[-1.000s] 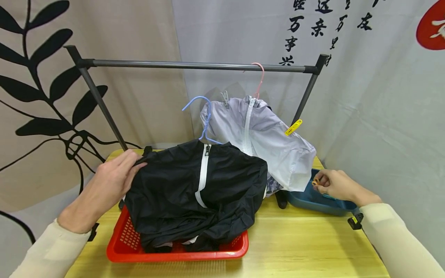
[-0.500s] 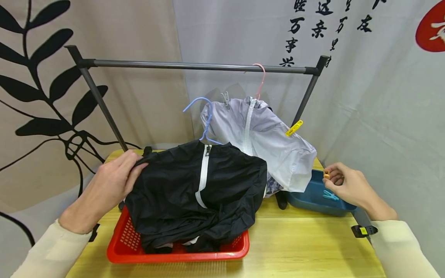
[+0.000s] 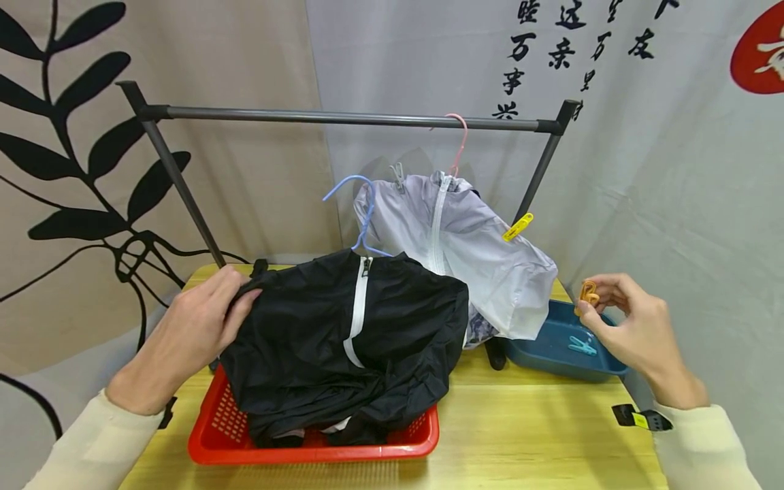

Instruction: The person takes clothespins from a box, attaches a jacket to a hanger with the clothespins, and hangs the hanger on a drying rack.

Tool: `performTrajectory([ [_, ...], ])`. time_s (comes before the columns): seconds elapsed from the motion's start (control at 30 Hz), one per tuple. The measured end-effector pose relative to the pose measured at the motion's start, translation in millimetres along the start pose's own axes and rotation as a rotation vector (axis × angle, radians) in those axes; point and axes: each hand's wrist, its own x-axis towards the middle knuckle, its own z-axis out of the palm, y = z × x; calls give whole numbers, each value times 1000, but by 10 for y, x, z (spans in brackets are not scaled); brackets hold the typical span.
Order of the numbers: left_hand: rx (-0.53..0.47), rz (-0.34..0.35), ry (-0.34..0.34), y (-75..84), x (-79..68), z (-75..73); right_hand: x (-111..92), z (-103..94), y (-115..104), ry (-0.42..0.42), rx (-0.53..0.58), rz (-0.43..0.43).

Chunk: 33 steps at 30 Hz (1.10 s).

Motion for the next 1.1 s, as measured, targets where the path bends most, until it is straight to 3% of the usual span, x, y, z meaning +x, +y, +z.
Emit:
performTrajectory([
  [0.43,4,0,21,25,12,35,195,111,-494,-65,134,-98],
  [0.63,13,0,21,46,23,37,333,318,-712,-57,250,-235],
  [0.87,22,4,30,69,41,47,506,574,-957,-88,308,-359],
  [1.1,23,6,36,86,55,61,668,804,-1232,-123,315,-391],
])
